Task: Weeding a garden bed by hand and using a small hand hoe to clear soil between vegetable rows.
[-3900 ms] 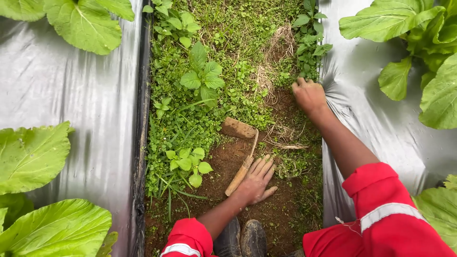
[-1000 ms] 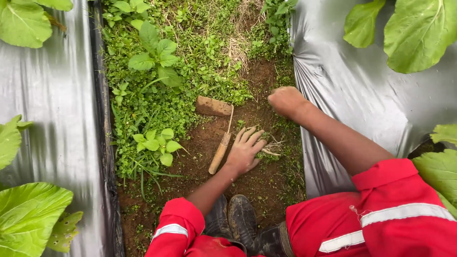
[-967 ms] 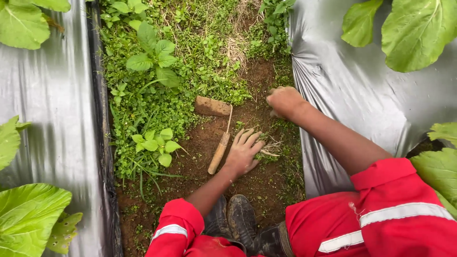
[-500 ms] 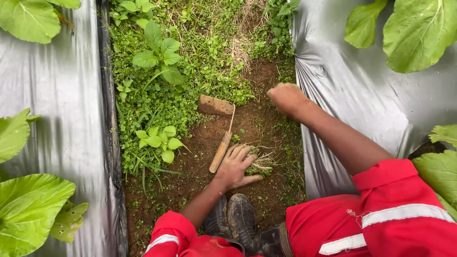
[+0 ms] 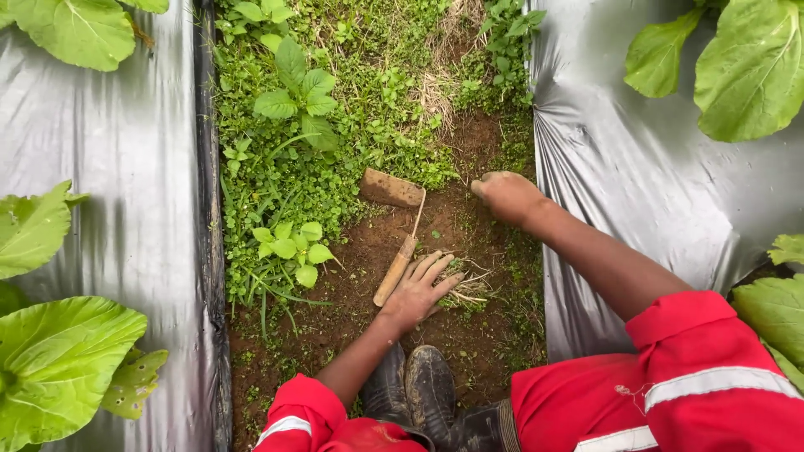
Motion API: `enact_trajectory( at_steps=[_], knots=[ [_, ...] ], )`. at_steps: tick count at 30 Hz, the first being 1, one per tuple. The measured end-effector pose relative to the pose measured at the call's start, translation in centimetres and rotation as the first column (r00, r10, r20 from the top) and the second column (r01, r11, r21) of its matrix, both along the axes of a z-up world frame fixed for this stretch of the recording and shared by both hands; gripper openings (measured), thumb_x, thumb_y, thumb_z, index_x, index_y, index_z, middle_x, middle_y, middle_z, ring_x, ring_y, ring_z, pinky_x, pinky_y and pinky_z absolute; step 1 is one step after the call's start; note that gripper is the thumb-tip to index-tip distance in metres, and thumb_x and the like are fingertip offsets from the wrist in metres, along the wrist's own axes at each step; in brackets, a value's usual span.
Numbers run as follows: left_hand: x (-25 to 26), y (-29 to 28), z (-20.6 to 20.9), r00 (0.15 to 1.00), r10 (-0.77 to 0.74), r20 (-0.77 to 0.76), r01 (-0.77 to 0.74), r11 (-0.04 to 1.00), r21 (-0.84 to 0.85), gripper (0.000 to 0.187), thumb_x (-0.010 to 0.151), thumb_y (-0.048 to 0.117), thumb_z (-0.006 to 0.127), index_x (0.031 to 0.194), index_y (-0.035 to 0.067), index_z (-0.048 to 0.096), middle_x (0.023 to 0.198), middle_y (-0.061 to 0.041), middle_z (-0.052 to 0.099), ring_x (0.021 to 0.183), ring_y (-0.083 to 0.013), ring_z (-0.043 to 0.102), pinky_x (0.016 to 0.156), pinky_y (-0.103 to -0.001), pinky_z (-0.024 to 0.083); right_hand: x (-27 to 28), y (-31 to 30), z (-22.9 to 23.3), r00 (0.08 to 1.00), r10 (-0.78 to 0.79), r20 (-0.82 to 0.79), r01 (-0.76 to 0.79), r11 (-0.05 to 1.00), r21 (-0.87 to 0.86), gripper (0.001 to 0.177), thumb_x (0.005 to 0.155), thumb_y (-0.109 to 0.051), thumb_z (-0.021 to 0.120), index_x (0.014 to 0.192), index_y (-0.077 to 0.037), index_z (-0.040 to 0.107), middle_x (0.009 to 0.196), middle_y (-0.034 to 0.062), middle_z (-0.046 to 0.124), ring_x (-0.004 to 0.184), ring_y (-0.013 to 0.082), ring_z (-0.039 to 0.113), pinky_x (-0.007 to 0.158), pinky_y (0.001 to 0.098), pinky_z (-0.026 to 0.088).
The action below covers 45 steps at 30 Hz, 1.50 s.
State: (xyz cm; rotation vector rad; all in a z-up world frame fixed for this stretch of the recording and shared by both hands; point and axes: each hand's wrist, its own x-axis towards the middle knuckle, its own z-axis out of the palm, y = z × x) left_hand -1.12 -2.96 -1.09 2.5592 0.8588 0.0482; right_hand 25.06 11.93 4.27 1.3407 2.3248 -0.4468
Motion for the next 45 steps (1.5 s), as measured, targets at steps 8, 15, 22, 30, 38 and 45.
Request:
enact_trajectory(
  at_steps=[8,15,22,30,38,45],
  knots=[
    [-1.1,0.3,3.2,0.945,0.221,0.24,-0.259,0.955,0.144,0.07,0.097,0.071,0.018,0.14,0.025,0.047,0.148,-0.012,0.041,0.138,-0.0282,0.039,0.112,-0.049,0.033,-2.3,-1.9,0.1,0.975,0.064,-0.214,-0.077,0.996,-0.049,0.038,0.091,-0.002,0.069,0.127,-0.015,0.069,0.123,0.0172,0.068,0.112,0.0278,0.07,0.098,0.0387,0.062],
    [-3.3,2.7,-0.6,0.807,0.59,0.021,-0.586,0.805,-0.096,0.044,0.096,0.051,0.058,0.115,0.011,0.058,0.089,-0.008,0.064,0.084,-0.0264,0.069,0.076,-0.039,0.055,-3.1,-2.0,-1.3,0.954,0.001,-0.299,-0.02,0.998,-0.06,0.024,0.096,0.001,0.062,0.115,-0.006,0.074,0.111,0.0196,0.073,0.107,0.0279,0.073,0.094,0.0347,0.063],
    [-2.2,4.2,5.5,0.755,0.654,0.039,-0.639,0.749,-0.176,0.043,0.102,0.049,0.048,0.11,0.007,0.056,0.088,-0.016,0.063,0.078,-0.0365,0.071,0.065,-0.049,0.057,-7.5,-4.6,6.0,0.862,-0.182,-0.474,-0.031,0.913,-0.407,0.018,0.095,-0.002,0.067,0.112,-0.004,0.074,0.109,0.0189,0.074,0.106,0.0287,0.073,0.095,0.0365,0.061],
    [-3.9,3.3,11.0,0.764,0.643,0.045,-0.64,0.765,-0.068,0.035,0.101,0.042,0.045,0.099,0.008,0.056,0.072,-0.013,0.06,0.063,-0.037,0.068,0.057,-0.049,0.055,-5.1,-1.0,4.4,0.809,-0.391,-0.439,0.229,0.897,-0.377,0.034,0.1,-0.034,0.068,0.11,-0.002,0.073,0.101,0.0216,0.074,0.101,0.034,0.073,0.094,0.047,0.057],
    [-8.3,0.9,11.6,0.845,0.531,-0.058,-0.524,0.846,0.101,0.029,0.097,0.04,0.052,0.09,0.012,0.056,0.071,-0.008,0.062,0.059,-0.0278,0.069,0.054,-0.04,0.056,-3.2,1.1,0.0,0.638,-0.588,-0.497,0.54,0.802,-0.255,0.06,0.091,-0.027,0.077,0.142,-0.007,0.053,0.1,0.0154,0.069,0.109,0.0388,0.067,0.094,0.0556,0.053],
    [-6.5,1.3,5.7,0.812,0.563,-0.155,-0.584,0.775,-0.241,0.033,0.1,0.043,0.049,0.107,0.011,0.059,0.084,-0.008,0.065,0.068,-0.0216,0.069,0.062,-0.037,0.059,-5.6,0.9,1.2,0.552,-0.626,-0.551,0.645,0.739,-0.193,0.037,0.098,-0.023,0.07,0.128,-0.008,0.056,0.098,0.0124,0.057,0.102,0.0368,0.062,0.088,0.0534,0.054]
  ],
)
